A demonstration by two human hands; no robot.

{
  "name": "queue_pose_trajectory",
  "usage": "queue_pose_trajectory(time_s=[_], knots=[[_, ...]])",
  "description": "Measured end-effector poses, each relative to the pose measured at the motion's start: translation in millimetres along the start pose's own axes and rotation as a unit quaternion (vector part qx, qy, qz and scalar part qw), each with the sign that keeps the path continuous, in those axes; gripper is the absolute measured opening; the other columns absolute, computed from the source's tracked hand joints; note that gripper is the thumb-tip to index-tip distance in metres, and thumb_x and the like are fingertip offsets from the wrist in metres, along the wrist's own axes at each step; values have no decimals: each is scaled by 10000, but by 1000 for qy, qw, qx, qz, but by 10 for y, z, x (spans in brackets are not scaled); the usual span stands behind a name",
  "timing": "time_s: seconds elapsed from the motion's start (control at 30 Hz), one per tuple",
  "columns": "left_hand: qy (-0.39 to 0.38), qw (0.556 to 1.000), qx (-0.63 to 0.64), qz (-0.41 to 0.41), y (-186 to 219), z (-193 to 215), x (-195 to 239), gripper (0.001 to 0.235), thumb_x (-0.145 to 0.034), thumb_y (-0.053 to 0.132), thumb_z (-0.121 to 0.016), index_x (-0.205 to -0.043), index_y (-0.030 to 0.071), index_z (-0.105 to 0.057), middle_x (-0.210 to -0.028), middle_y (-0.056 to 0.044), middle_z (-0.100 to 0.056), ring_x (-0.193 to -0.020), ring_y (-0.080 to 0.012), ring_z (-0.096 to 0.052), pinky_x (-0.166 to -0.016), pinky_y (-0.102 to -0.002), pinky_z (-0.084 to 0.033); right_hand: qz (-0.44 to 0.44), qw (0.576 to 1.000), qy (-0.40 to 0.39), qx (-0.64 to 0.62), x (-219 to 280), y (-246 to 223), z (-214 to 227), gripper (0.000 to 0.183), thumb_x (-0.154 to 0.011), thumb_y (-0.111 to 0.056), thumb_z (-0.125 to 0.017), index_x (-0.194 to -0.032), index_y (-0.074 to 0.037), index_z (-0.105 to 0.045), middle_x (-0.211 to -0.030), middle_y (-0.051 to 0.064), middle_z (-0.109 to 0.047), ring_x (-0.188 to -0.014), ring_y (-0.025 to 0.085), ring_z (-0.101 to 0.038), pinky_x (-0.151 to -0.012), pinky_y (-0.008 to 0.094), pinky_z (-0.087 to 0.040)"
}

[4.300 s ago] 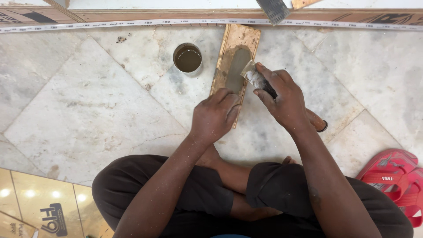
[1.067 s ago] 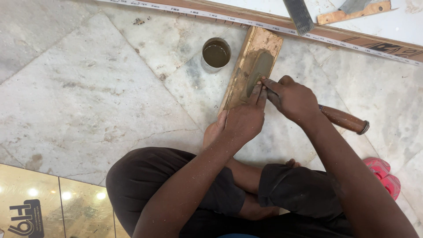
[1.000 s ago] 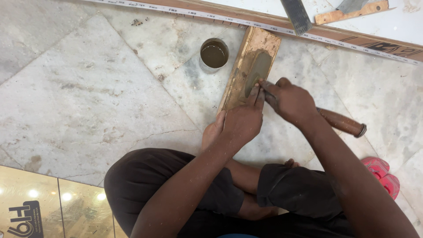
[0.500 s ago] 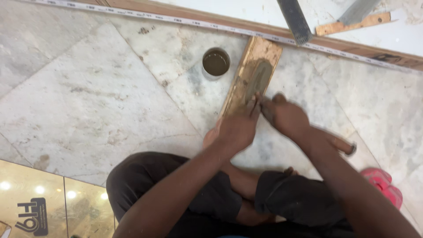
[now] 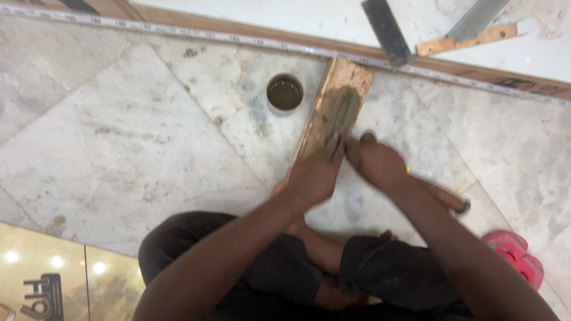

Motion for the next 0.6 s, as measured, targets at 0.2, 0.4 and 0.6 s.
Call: queue_pose_trajectory(time_s=[0.2,0.4,0.6], knots=[[109,993,-42,1,-36,16,-616,824,-763,83,-623,-1538,73,-343,-1615,-112,-320,-1165,-417,-661,-870,-462,-597,-8,996,88,-15,-294,196,285,397,-999,-292,-542,-1385,-258,-629,-969,230,-623,-751,441,-675,-653,539,-566],[-2,1000,-21,-12,-75,-120,22,746,-843,61,-577,-1548,28,-335,-1656,-176,-291,-1030,-378,-708,-818,-498,-596,3,999,42,-26,102,-82,30,452,-973,-310,-561,-1420,-248,-593,-941,229,-609,-703,417,-685,-628,524,-575],[24,999,-17,18,-38,300,-655,675,-895,106,-544,-1544,68,-361,-1531,-139,-444,-964,-364,-717,-808,-498,-591,-33,996,82,0,-356,164,403,384,-1028,-330,-512,-1388,-248,-616,-964,216,-620,-738,422,-688,-648,517,-578]])
Point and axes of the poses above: each hand's wrist, its own x-axis away from the middle knuckle, its own z-axis out of the back of the hand, y = z × x, the point moved 5 cm from there along -x, towards the middle knuckle
